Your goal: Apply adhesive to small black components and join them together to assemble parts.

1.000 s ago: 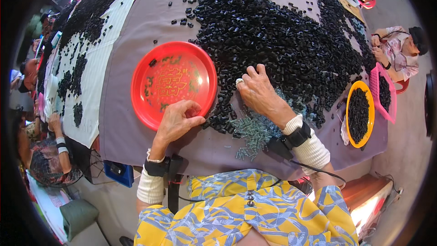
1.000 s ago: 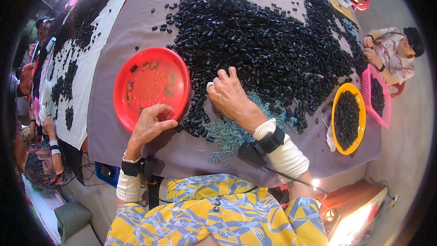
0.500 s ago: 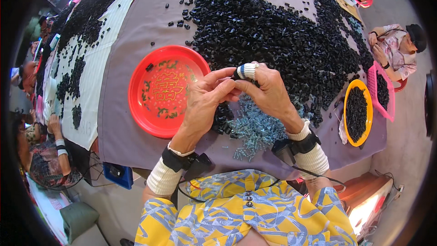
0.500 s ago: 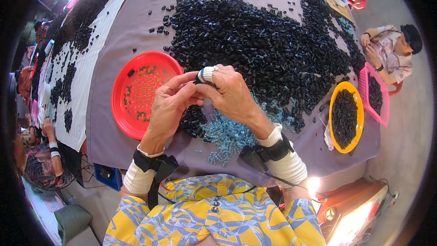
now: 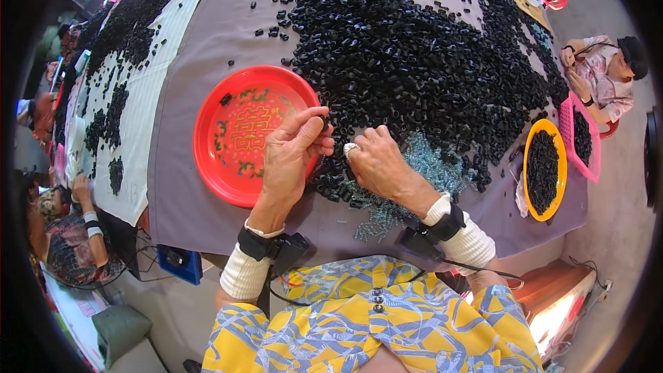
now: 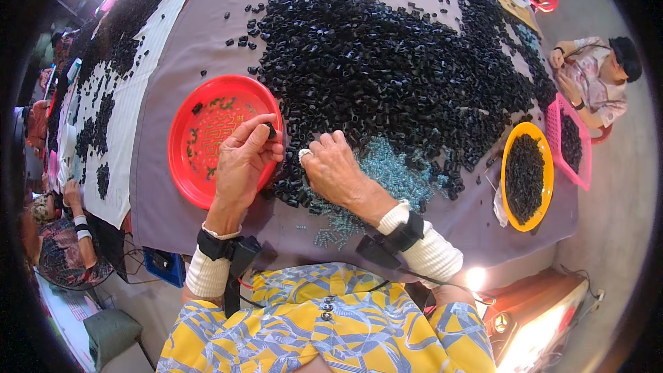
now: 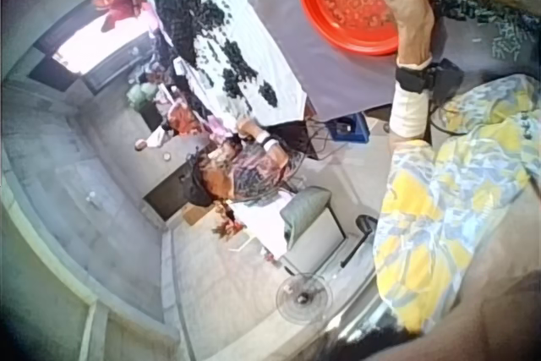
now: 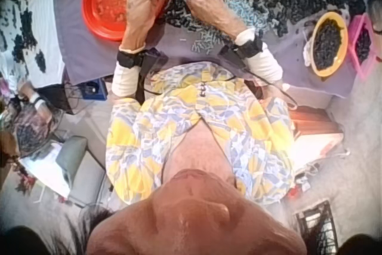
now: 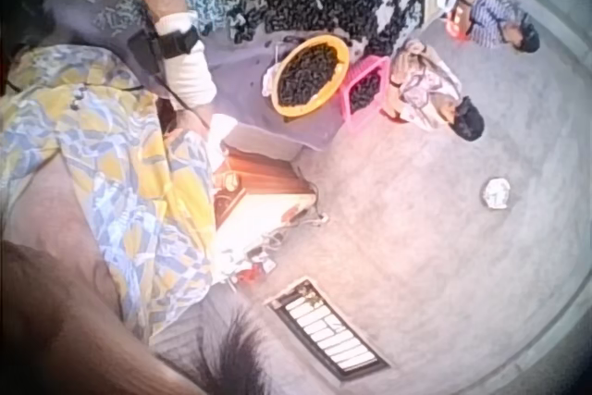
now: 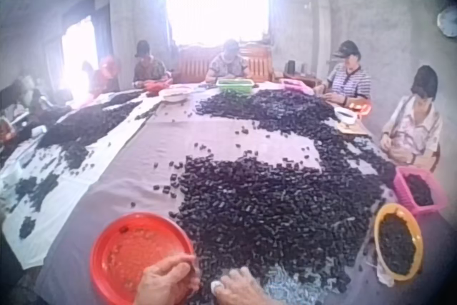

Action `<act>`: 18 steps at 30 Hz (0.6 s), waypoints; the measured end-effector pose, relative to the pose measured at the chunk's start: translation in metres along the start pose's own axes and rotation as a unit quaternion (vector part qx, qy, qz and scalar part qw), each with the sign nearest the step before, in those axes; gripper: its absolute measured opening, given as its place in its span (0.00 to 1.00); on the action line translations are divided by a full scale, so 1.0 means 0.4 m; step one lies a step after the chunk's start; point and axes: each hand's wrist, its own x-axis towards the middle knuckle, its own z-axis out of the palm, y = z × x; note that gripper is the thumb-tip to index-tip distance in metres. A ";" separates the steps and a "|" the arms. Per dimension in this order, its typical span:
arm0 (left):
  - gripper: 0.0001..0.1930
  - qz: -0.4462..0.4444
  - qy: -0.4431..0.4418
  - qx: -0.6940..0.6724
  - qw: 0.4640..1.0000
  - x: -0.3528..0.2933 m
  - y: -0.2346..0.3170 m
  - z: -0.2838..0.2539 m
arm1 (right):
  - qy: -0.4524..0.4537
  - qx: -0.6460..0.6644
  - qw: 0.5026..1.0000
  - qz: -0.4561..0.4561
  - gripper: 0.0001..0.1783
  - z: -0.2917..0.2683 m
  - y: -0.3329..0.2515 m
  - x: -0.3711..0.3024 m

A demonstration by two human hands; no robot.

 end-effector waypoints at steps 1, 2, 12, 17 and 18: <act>0.13 0.000 0.000 -0.001 1.000 -0.002 -0.001 -0.005 | -0.008 -0.023 1.000 0.008 0.05 0.008 -0.007 0.002; 0.13 0.000 0.006 0.012 1.000 -0.004 -0.002 -0.010 | -0.015 -0.018 1.000 0.015 0.05 0.008 -0.013 0.004; 0.12 0.024 -0.001 0.081 0.996 -0.018 -0.013 -0.010 | 0.008 -0.022 1.000 0.006 0.03 -0.010 0.017 -0.012; 0.14 0.005 -0.030 0.125 0.992 -0.023 -0.023 0.015 | 0.071 0.366 0.907 0.198 0.05 -0.107 0.035 -0.008; 0.13 0.005 -0.040 0.139 0.989 -0.021 -0.028 0.025 | 0.116 0.492 0.832 0.229 0.06 -0.111 0.032 -0.006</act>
